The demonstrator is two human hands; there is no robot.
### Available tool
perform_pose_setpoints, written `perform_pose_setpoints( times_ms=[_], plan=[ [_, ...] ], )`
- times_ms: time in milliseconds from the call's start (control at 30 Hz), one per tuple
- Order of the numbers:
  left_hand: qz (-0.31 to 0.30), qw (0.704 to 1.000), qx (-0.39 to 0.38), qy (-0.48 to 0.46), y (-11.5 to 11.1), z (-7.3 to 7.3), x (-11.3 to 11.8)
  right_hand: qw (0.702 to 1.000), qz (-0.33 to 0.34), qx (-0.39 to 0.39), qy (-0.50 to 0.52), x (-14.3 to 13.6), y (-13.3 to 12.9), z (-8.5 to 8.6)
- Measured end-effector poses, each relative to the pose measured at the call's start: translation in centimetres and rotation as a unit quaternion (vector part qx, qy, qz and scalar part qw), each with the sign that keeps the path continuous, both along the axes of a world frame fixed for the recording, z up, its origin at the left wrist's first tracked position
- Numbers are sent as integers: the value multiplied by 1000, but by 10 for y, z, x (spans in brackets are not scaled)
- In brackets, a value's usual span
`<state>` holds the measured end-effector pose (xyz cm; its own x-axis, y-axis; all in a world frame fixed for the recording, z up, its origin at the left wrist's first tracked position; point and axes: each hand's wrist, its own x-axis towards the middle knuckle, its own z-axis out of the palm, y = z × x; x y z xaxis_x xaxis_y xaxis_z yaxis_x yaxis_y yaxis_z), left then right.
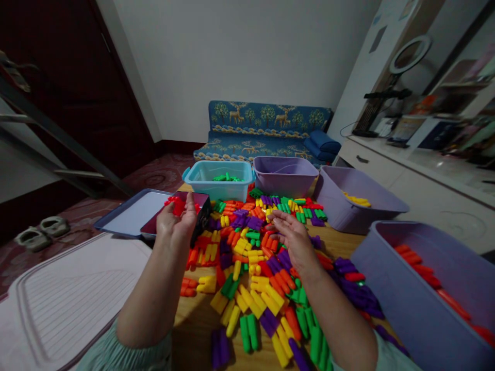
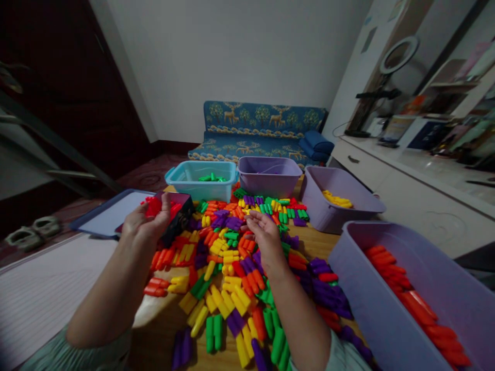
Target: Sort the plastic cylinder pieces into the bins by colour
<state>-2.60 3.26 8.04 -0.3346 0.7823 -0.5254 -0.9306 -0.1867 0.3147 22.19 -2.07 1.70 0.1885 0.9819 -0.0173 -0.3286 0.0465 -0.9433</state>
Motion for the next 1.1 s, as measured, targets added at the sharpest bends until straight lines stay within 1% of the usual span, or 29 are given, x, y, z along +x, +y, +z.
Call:
perform_pose_setpoints(
  times_ms=[67,167,233,267,300,333,367,400,433,467,500,567,633,667,733,767,800,867,967,1100],
  plan=[
    [-33,999,11,-15,0,0,0,1000,-8,1,-5,2,1,-1],
    [-88,994,63,-11,-1,-2,8,999,-25,5,-30,5,5,-3],
    [-138,983,107,53,-2,-8,20,997,-37,16,-67,7,6,-6],
    [-170,970,131,113,-3,-13,28,995,-43,24,-92,8,7,-8],
    [-206,946,157,193,-5,-20,37,991,-46,33,-121,9,8,-9],
    [-244,910,177,285,-6,-27,45,986,-46,43,-154,10,9,-10],
    [-270,860,196,387,-7,-36,53,979,-46,51,-192,12,9,-11],
    [-279,799,210,490,-7,-45,60,969,-43,58,-236,14,9,-11],
    [-271,735,220,582,-8,-54,66,954,-39,64,-289,17,9,-11],
    [-255,673,228,656,-8,-63,70,933,-33,66,-353,21,8,-9],
    [-236,619,233,712,-8,-71,72,903,-27,64,-423,24,6,-5],
    [-210,531,233,787,-6,-83,74,827,-6,35,-562,31,0,4],
    [-202,454,213,841,-5,-89,73,740,35,-26,-671,36,-8,15],
    [-199,417,198,864,-5,-90,72,700,60,-57,-710,36,-11,21],
    [-196,355,167,899,-5,-92,72,631,118,-100,-760,34,-16,28],
    [-194,335,154,909,-6,-92,72,607,141,-106,-775,32,-18,30],
    [-194,323,143,915,-6,-93,72,590,157,-107,-785,30,-19,30],
    [-194,313,129,921,-7,-95,73,574,173,-100,-794,26,-18,27],
    [-197,315,126,920,-5,-97,72,576,176,-90,-793,23,-16,19],
    [-193,327,142,914,0,-99,67,599,159,-81,-781,24,-13,13]
  ],
)
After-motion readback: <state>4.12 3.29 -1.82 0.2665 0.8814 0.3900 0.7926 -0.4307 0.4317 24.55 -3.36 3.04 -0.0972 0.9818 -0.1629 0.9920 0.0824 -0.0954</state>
